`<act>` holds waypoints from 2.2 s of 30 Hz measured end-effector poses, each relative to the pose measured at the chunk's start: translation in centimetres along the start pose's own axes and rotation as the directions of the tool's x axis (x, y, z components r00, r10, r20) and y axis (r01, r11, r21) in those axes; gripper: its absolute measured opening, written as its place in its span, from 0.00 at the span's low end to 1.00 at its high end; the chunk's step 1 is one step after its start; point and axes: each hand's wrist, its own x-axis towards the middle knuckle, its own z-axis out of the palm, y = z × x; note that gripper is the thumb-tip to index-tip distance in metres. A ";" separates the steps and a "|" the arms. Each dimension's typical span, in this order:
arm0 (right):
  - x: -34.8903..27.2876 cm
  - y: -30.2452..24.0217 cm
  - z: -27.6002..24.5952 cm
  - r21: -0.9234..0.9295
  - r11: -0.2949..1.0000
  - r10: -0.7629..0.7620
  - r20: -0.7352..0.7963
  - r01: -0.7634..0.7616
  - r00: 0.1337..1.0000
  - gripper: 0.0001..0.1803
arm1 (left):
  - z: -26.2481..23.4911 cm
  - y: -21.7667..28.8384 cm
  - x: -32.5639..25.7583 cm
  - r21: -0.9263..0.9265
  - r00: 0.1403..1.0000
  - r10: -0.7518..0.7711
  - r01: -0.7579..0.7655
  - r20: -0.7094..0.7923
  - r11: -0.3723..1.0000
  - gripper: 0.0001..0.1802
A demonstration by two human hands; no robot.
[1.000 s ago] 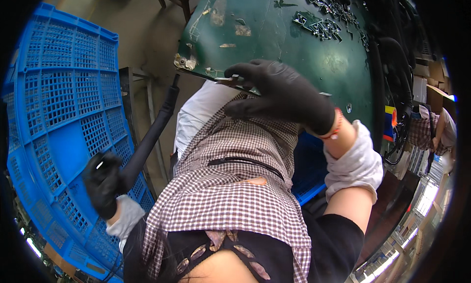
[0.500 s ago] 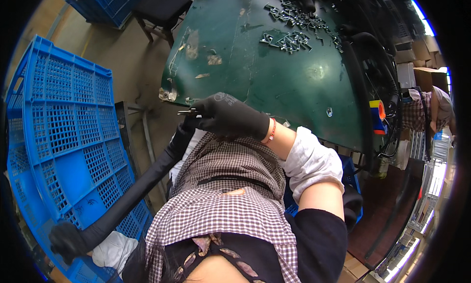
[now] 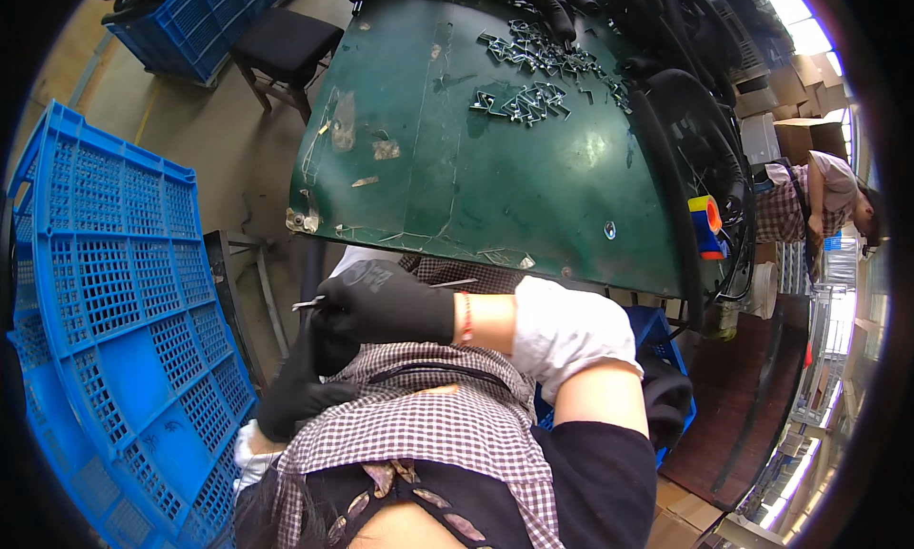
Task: The person repeatedly picks black rubber hoses and small metal clips from a green workbench, inserts the clips into the hose ends, and places the assembled hoses into a blue crate. The process is repeated continuously throughout the clip.
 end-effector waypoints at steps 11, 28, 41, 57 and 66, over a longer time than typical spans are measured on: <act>-3.1 16.8 -15.4 -0.527 0.504 0.177 -0.713 -0.684 0.679 0.06 | -0.3 -3.8 0.1 0.121 0.985 0.001 0.020 -0.170 0.992 0.32; -4.2 -0.9 0.9 -0.342 0.923 -0.188 0.003 0.177 0.982 0.21 | 0.4 -0.8 0.5 0.048 0.984 0.129 -0.124 -0.124 0.991 0.19; -3.4 1.0 3.6 0.268 0.926 0.274 0.009 -0.267 0.962 0.26 | 2.5 -2.3 -0.7 0.514 0.926 0.333 -0.201 -0.178 0.834 0.23; -3.6 -0.4 2.1 0.240 0.949 0.198 0.042 -0.202 0.979 0.19 | 3.0 -3.8 -1.1 0.578 0.879 0.460 -0.311 -0.126 0.754 0.22; -4.2 0.9 2.7 0.383 0.880 0.322 -0.048 -0.280 0.946 0.16 | 3.1 -3.3 -1.1 0.572 0.883 0.442 -0.281 -0.161 0.770 0.23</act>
